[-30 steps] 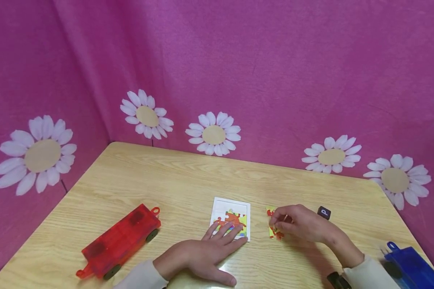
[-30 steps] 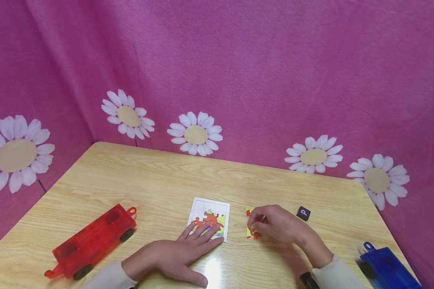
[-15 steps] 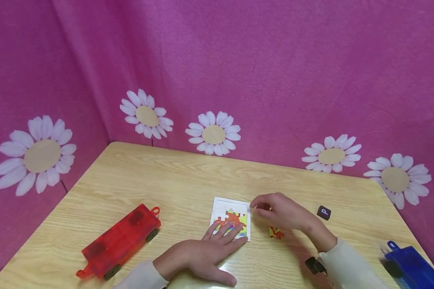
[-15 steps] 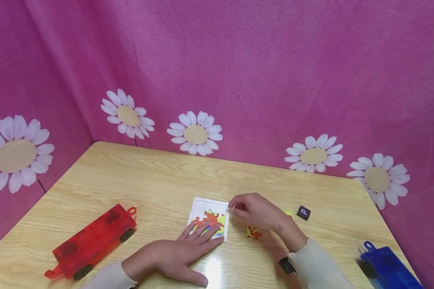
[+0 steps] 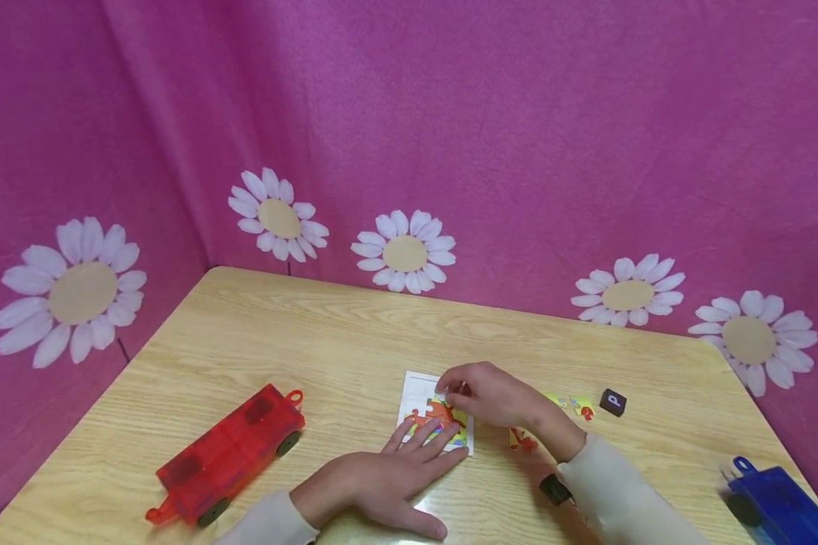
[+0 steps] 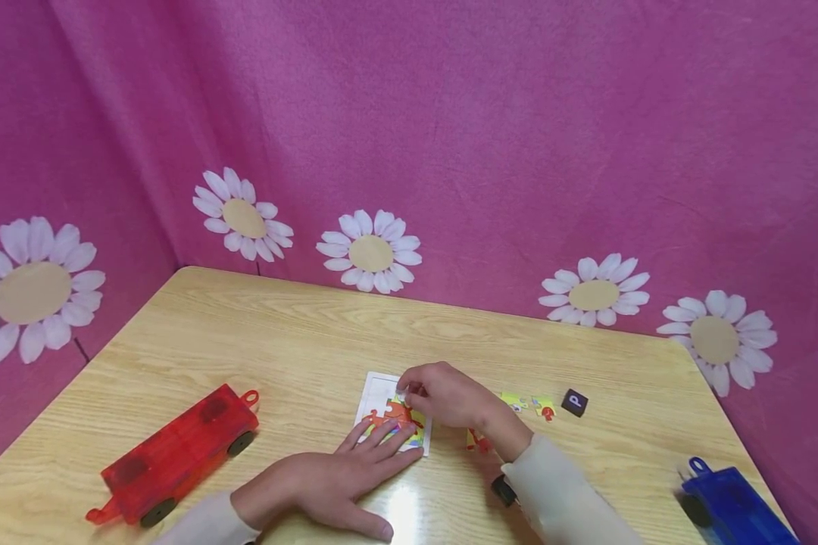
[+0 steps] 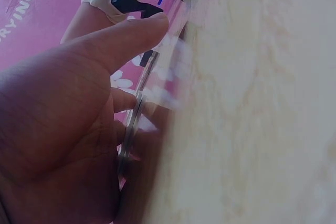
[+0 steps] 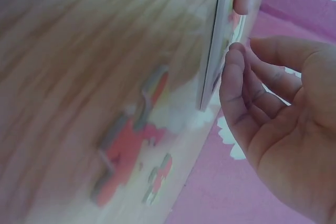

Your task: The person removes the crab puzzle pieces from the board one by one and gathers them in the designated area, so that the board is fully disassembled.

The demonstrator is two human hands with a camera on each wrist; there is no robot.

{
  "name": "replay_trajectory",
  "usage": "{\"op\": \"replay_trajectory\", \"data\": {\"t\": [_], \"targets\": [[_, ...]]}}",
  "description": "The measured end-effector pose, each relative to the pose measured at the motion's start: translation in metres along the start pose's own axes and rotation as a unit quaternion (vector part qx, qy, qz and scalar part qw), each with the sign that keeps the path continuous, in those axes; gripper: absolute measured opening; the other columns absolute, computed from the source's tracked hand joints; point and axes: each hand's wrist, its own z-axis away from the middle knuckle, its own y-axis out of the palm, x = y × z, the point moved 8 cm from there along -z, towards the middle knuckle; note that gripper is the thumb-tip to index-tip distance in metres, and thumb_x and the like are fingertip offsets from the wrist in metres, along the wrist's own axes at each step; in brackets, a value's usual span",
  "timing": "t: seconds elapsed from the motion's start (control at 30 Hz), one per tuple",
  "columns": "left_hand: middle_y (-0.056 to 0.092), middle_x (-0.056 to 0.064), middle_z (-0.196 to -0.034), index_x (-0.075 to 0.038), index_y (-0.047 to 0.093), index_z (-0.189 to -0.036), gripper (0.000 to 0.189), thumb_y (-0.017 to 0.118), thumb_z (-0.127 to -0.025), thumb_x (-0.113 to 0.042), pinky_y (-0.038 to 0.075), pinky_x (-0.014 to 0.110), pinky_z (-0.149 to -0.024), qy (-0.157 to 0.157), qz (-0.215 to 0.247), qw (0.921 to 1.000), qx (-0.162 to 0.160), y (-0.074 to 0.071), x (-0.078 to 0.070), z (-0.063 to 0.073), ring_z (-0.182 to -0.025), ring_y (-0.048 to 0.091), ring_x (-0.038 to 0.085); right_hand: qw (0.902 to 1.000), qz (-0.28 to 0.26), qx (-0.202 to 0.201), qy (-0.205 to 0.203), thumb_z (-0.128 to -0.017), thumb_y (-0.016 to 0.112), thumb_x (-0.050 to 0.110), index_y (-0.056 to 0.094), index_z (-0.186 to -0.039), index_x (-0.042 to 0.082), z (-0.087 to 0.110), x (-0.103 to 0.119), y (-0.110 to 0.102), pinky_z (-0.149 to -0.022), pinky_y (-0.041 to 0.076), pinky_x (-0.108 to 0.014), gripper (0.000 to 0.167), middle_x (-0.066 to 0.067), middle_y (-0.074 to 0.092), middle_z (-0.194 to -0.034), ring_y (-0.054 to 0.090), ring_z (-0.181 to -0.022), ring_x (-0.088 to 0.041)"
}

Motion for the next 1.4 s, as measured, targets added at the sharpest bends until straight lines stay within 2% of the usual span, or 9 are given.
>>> {"op": "replay_trajectory", "data": {"t": [0.17,0.3,0.77,0.93,1.1,1.27,1.4], "targets": [[-0.001,0.007,-0.172,-0.020,0.013,-0.167,0.093,0.058,-0.097,-0.063,-0.001,0.058,-0.121,-0.001,-0.002,1.0000,0.002,0.001,-0.001,-0.001,-0.156,-0.005,0.032,0.9999,0.008,0.004,0.008,-0.098,0.067,0.001,0.073,-0.111,0.003,-0.001,-0.001,0.006,-0.078,0.054,-0.029,0.014,0.002,0.070,-0.094,0.061,-0.083,-0.009],[-0.001,0.009,-0.172,-0.019,0.014,-0.167,0.093,0.058,-0.098,-0.063,-0.001,0.058,-0.121,0.000,-0.007,1.0000,-0.002,0.000,-0.001,0.000,-0.156,-0.004,0.032,0.9996,0.027,-0.002,-0.007,-0.099,0.066,0.001,0.073,-0.110,0.002,-0.001,0.001,0.007,-0.082,0.056,-0.032,0.013,0.000,0.070,-0.096,0.062,-0.085,-0.010],[-0.001,0.009,-0.172,-0.019,0.014,-0.167,0.093,0.057,-0.098,-0.063,-0.002,0.058,-0.121,0.003,-0.001,1.0000,-0.003,0.000,-0.001,-0.001,-0.156,-0.006,0.031,0.9992,0.035,-0.003,-0.017,-0.099,0.059,-0.006,0.068,-0.109,0.005,0.000,0.002,0.007,-0.084,0.056,-0.035,0.018,0.001,0.067,-0.094,0.063,-0.089,-0.013],[-0.001,0.009,-0.172,-0.018,0.015,-0.167,0.093,0.057,-0.098,-0.063,-0.002,0.058,-0.121,0.003,0.001,1.0000,-0.004,0.000,-0.001,-0.001,-0.155,-0.006,0.032,0.9992,0.037,-0.003,-0.017,-0.098,0.058,-0.007,0.067,-0.107,0.006,-0.001,0.005,0.006,-0.083,0.055,-0.036,0.018,0.000,0.066,-0.094,0.062,-0.087,-0.014],[-0.001,0.010,-0.172,-0.018,0.014,-0.167,0.092,0.057,-0.098,-0.062,-0.001,0.059,-0.121,0.004,-0.002,1.0000,-0.004,0.000,-0.001,0.000,-0.155,-0.008,0.031,0.9996,0.027,-0.006,0.003,-0.097,0.061,-0.005,0.067,-0.106,0.005,-0.003,0.005,0.005,-0.080,0.055,-0.033,0.015,0.000,0.067,-0.093,0.061,-0.084,-0.012],[0.001,0.011,-0.172,-0.018,0.014,-0.167,0.092,0.057,-0.098,-0.062,0.000,0.059,-0.121,0.007,-0.014,0.9998,-0.007,0.000,-0.001,-0.001,-0.156,-0.007,0.030,0.9996,0.010,-0.018,0.022,-0.100,0.064,0.003,0.069,-0.100,0.007,-0.006,0.005,0.003,-0.071,0.053,-0.029,0.006,0.003,0.067,-0.086,0.059,-0.076,-0.009],[0.001,0.011,-0.172,-0.017,0.015,-0.167,0.093,0.057,-0.098,-0.062,0.000,0.058,-0.121,0.008,-0.014,0.9998,-0.010,0.001,-0.001,0.000,-0.156,-0.008,0.030,0.9987,0.010,-0.026,0.043,-0.101,0.065,0.007,0.069,-0.094,0.011,-0.011,0.003,0.001,-0.067,0.051,-0.028,0.009,0.006,0.064,-0.079,0.057,-0.073,-0.008]]}}
